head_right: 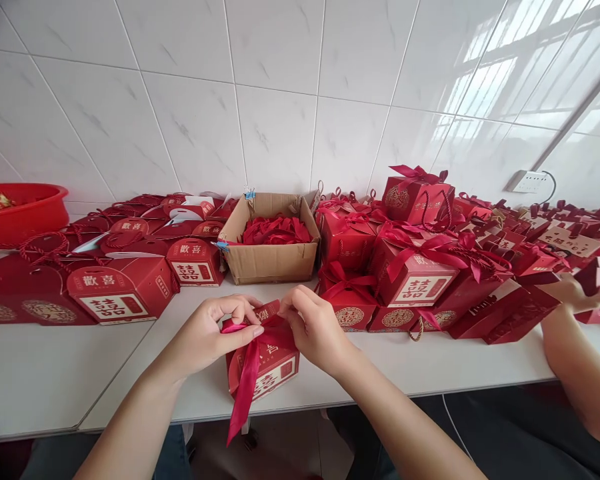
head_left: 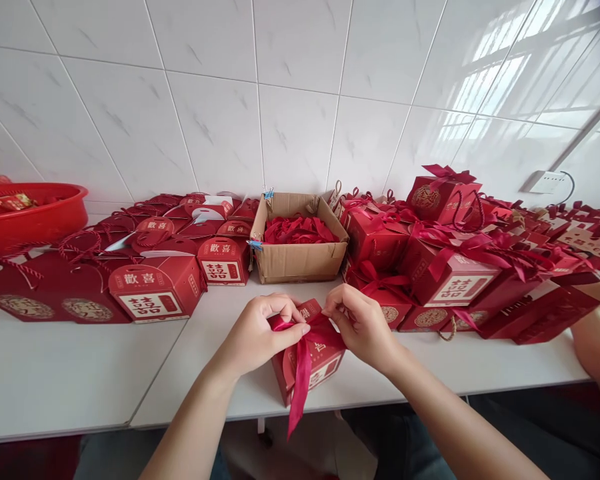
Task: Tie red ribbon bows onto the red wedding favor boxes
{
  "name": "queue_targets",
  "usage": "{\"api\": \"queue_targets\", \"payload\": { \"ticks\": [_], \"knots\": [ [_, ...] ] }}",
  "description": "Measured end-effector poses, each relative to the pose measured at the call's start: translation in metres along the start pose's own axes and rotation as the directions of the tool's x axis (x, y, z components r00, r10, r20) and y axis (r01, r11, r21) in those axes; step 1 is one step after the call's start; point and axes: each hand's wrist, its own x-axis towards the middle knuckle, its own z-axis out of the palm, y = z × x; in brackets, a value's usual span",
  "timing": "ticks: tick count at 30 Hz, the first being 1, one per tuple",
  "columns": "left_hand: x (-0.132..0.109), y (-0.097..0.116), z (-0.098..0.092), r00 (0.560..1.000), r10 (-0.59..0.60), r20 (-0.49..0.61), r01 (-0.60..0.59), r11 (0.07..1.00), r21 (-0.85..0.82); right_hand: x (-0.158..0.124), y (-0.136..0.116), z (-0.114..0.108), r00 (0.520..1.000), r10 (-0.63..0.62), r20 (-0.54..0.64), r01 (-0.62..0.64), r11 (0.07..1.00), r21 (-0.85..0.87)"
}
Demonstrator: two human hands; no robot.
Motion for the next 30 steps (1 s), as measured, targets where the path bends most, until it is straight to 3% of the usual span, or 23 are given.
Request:
{"api": "queue_targets", "payload": {
  "ticks": [6,10,13,17,20,25,30],
  "knots": [
    [-0.004,-0.010,0.003,1.000,-0.009,-0.012,0.008,0.997,-0.081,-0.001,0.001,0.000,1.000,0.016,0.015,-0.016,1.000,-0.012],
    [-0.006,-0.013,0.005,1.000,-0.005,-0.026,0.002,0.993,-0.119,-0.003,0.001,-0.003,0.991,0.122,0.055,-0.127,0.987,0.094],
    [-0.008,-0.012,0.006,0.999,-0.015,-0.050,0.009,0.993,-0.116,-0.003,0.000,-0.009,0.949,0.300,0.100,-0.313,0.934,0.173],
    [-0.009,-0.010,0.006,0.998,-0.008,-0.061,0.000,0.992,-0.125,0.000,-0.006,-0.016,0.859,0.455,0.234,-0.469,0.883,0.006],
    [-0.008,-0.011,0.006,0.997,0.009,-0.071,-0.018,0.992,-0.124,0.003,-0.010,-0.016,0.842,0.429,0.328,-0.441,0.897,-0.042],
    [-0.008,-0.012,0.009,0.996,0.028,-0.083,-0.039,0.991,-0.129,0.007,-0.009,-0.014,0.859,0.402,0.315,-0.443,0.894,0.065],
    [-0.008,-0.012,0.016,0.986,0.003,-0.165,-0.023,0.993,-0.118,0.009,-0.011,-0.015,0.853,0.413,0.321,-0.478,0.864,0.159]
  ]
}}
